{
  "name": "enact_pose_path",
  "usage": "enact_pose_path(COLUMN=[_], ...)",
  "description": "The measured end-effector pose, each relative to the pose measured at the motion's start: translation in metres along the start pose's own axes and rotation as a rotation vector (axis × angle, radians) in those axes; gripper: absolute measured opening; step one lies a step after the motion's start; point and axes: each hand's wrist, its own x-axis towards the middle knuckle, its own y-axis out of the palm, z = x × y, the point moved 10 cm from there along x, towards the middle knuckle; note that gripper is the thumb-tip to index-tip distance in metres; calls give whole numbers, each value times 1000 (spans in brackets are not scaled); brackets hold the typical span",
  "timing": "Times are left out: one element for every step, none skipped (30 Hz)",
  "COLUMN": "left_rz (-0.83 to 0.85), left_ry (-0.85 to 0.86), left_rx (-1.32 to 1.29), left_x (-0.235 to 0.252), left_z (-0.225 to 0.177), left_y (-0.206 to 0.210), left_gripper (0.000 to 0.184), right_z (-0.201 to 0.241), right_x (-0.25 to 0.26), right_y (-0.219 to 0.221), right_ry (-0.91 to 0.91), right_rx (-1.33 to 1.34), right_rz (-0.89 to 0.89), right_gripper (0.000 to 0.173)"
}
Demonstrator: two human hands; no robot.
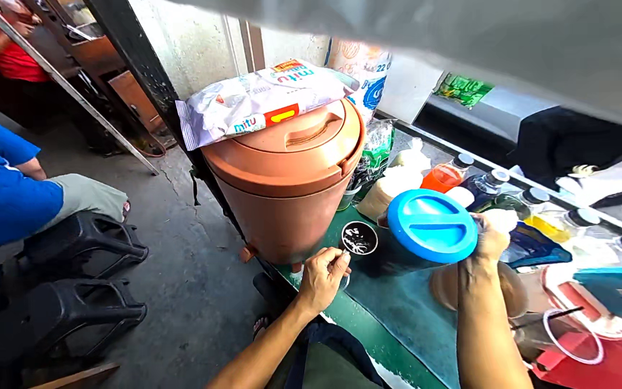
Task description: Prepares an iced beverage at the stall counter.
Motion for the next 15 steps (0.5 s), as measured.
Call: enact_pose_path(left_rz=[-20,-29,-35,-39,-38,-31,-24,-18,-17,-11,-6,-5,-8,-13,-17], left_ry=[87,58,27,1,-12,-15,-8,1,11,16,17,17,14,14,14], left_rx=[-114,-166,-194,-196,-185,-173,-166,-163,-161,-160,-160,-161,-158,-154,-146], left_x=[2,3,2,1,-1,-2,-4,-7,-10,-13,-16,-19,-23,-27,-31], left_z=[28,44,51,49,44,38,33,28,25,23,21,21,21,21,22], left_y=[0,1,1,-1,-5,-9,-13,-17,-21,-26,-32,-37,-43,-48,-54], left_gripper=[29,28,27,26,26,26,25,25,25,25,25,25,25,26,26], right_z=[-6,-13,-22,-28,-32,-31,-27,-16,2,27,52,70,75,69,52], right_x=[1,4,7,10,11,12,13,10,3,-14,-41,-75,-108,-140,-170], right_y=[-3,-6,-10,-14,-17,-20,-24,-29,-35,-39,-37,-29,-16,2,23], right_ry=[6,10,24,42,57,55,22,-59,-206,-393,-569,-713,-792,-801,-766], right_rx=[-2,-11,-19,-26,-34,-47,-83,-137,-192,-228,-241,-242,-255,-286,-328], right_rz=[-16,-31,-44,-60,-76,-95,-123,-141,-148,-158,-142,-73,53,215,382], right_gripper=[19,20,19,19,19,18,15,15,26,32,34,33,32,33,38])
